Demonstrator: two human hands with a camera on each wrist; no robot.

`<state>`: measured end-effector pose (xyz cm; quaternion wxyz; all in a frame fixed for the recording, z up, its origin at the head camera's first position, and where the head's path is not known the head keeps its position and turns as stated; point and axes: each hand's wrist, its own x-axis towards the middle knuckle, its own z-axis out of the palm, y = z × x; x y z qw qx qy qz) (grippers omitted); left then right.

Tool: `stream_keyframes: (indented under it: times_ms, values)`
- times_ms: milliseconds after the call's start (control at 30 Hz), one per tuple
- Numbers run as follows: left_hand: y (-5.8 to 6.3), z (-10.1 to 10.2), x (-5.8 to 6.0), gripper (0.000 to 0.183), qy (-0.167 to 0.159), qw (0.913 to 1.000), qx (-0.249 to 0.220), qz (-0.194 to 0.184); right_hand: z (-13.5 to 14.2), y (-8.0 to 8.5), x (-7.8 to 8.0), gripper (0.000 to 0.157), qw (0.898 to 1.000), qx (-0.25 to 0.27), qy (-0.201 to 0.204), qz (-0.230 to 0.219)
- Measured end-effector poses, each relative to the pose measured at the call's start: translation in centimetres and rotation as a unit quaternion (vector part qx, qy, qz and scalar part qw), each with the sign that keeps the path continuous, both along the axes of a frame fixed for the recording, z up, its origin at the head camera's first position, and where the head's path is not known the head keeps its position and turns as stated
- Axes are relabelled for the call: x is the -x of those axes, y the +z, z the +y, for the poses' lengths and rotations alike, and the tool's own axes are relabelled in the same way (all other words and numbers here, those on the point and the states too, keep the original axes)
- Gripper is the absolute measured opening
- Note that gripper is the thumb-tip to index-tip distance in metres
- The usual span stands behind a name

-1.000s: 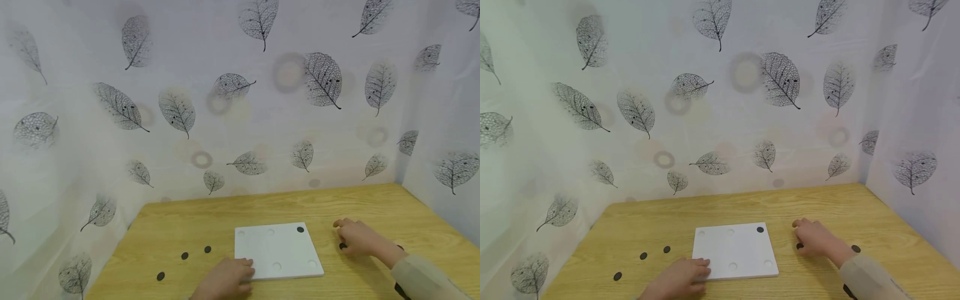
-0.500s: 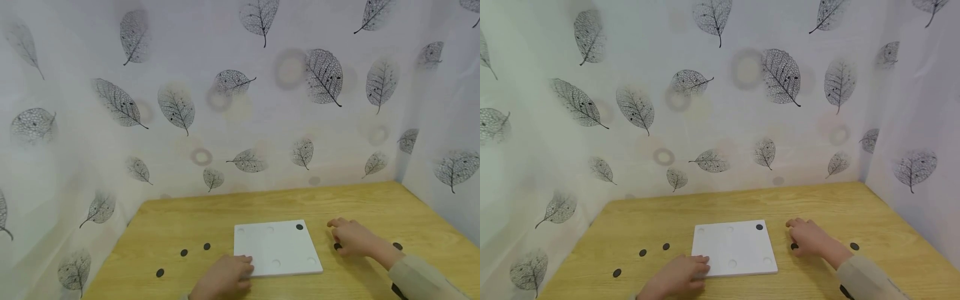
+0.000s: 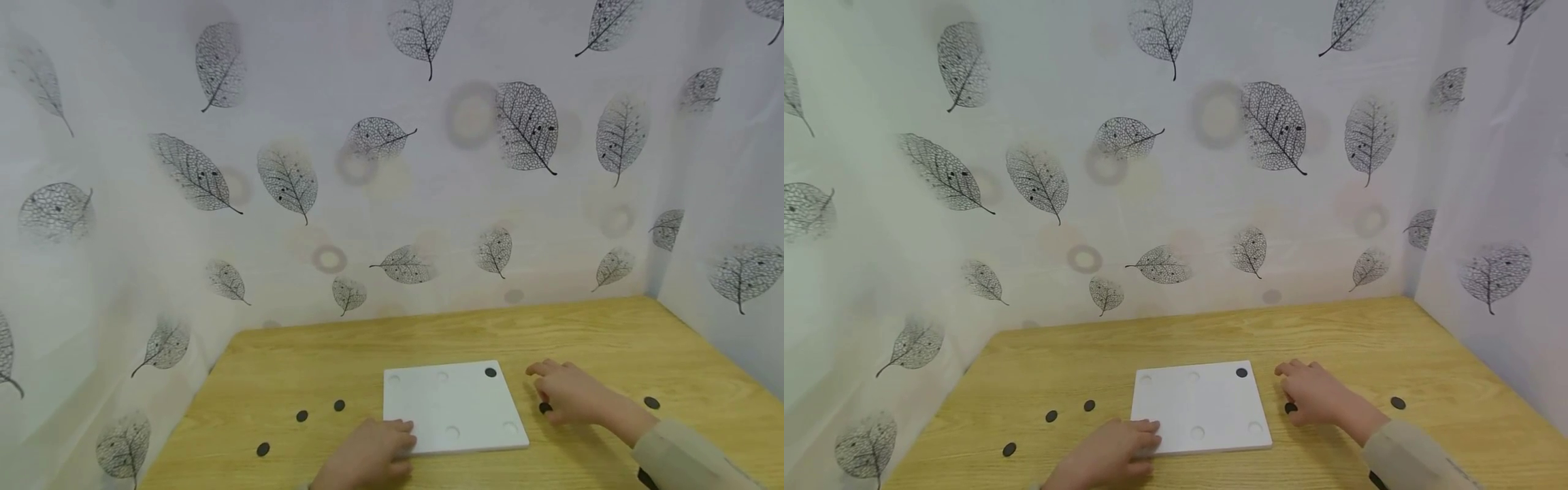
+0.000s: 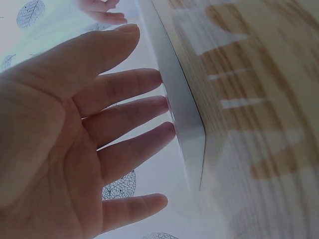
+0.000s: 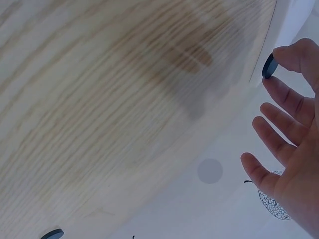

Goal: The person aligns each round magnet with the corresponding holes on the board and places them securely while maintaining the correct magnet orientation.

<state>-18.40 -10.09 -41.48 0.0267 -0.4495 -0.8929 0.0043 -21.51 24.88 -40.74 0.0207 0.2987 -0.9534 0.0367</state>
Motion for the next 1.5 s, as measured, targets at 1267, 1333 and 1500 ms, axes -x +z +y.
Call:
stream_keyframes:
  times_ms: [1267, 1333, 1500]
  values:
    - [0.2, 0.3, -0.1, 0.011, 0.035, 0.9974, 0.014, -0.061, -3.0, 0.3, -0.6, 0.025, 0.999, 0.012, 0.035, -0.009]
    - [0.2, 0.3, 0.0, 0.011, 0.041, 0.9964, 0.016, -0.073, -3.2, 0.4, -0.6, 0.025, 0.999, 0.017, 0.037, -0.013]
    - [0.4, 0.4, -0.1, 0.011, 0.039, 0.9969, 0.017, -0.066, -3.7, 0.5, -0.5, 0.024, 0.999, 0.010, 0.039, -0.018]
